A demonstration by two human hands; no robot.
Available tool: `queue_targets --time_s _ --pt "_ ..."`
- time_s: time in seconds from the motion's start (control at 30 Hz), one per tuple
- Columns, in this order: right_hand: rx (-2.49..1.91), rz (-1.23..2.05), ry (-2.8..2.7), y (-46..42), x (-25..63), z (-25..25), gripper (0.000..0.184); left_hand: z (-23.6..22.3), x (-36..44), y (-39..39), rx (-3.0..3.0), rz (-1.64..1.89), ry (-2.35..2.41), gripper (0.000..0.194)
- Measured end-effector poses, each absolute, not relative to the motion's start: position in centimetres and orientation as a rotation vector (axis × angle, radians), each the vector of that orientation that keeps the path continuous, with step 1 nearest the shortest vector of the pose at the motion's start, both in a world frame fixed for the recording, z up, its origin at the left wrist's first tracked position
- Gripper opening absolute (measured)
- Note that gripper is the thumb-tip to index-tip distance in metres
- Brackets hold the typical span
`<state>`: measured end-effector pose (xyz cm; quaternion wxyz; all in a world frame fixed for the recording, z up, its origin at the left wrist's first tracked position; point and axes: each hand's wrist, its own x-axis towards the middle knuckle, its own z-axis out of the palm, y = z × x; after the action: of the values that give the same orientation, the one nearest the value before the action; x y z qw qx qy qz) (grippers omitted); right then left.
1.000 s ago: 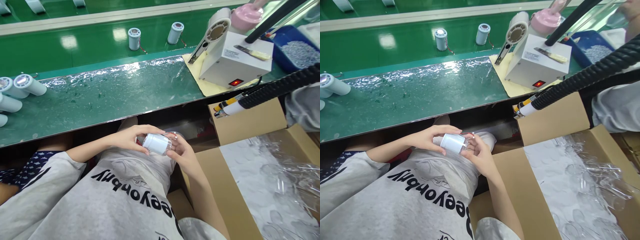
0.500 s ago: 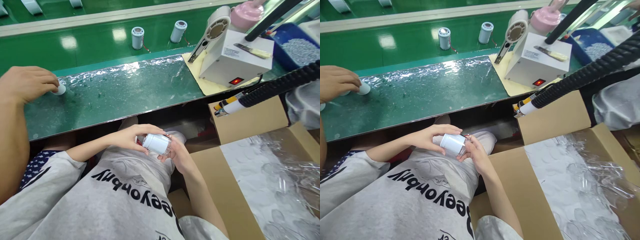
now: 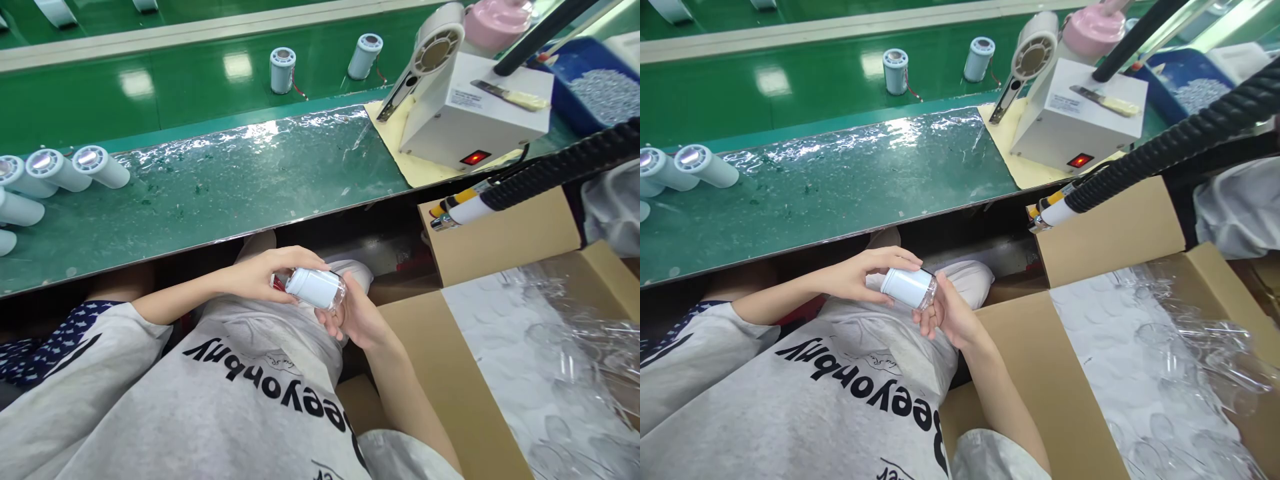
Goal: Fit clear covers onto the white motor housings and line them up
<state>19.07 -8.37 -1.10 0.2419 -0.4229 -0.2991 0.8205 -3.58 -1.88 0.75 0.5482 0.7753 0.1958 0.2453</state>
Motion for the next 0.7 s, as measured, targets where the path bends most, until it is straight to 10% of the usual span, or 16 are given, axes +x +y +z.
queue_targets --time_s 0.23,0.33,0.7 --pt "-1.38 0.977 -1.544 -9.4 20.0 -2.4 0.031 1.4 -3.5 -2.6 1.557 0.502 0.695 0.064" --pt "-1.052 0.599 -1.863 -9.4 20.5 -2.8 0.044 1.2 -3.6 -2.8 1.376 0.46 0.675 0.068" --pt "-1.138 1.341 -1.369 -10.1 20.6 -2.3 0.053 1.4 -3.9 -2.4 1.439 0.431 0.562 0.073"
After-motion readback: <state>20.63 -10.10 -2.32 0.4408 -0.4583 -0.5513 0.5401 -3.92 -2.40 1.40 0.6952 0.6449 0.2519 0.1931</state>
